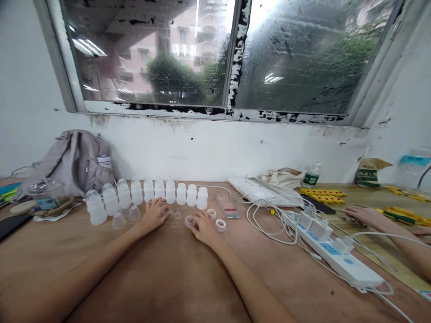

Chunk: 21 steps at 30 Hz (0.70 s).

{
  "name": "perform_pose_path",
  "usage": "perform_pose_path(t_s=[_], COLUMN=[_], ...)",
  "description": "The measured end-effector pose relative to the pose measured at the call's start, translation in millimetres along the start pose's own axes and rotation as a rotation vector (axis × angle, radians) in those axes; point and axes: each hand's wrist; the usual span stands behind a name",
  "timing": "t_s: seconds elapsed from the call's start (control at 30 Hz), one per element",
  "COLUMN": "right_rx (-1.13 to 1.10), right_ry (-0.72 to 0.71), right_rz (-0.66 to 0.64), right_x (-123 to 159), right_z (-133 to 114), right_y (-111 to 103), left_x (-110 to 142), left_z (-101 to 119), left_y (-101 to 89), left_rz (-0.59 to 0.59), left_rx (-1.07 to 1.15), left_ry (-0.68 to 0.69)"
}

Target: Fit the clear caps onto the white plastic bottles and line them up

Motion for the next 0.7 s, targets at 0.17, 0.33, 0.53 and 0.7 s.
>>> perform_pose_path(t_s=[0.17, 0.33, 0.53, 0.7], right_rx=[-0.377, -0.614, -0.509, -0.394], right_ry=[0.056, 0.136, 0.108, 0.042], right_rz=[0.031, 0.293, 0.08, 0.042], right_x=[-2.2, -6.3, -6.6, -7.2], right_z=[-17.1, -39.1, -55.0, -56.2], right_y=[0.2, -2.4, 20.2, 29.8], left_x=[18.4, 39.6, 35.6, 30.1], left_z=[16.1, 19.6, 14.7, 26.5], left_y=[-11.3, -11.4, -29.2, -19.0], left_rz=[0.033, -0.121, 0.11, -0.048], left_rx=[0.062, 0.208, 0.437, 0.407], left_ry=[0.095, 0.138, -0.101, 0.002])
Point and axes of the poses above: each hand's wrist, its own x-axis away from the middle knuckle, its own y-axis out of the palm, z = x × y, and after that the axes turned 7 degrees about x, right-handed
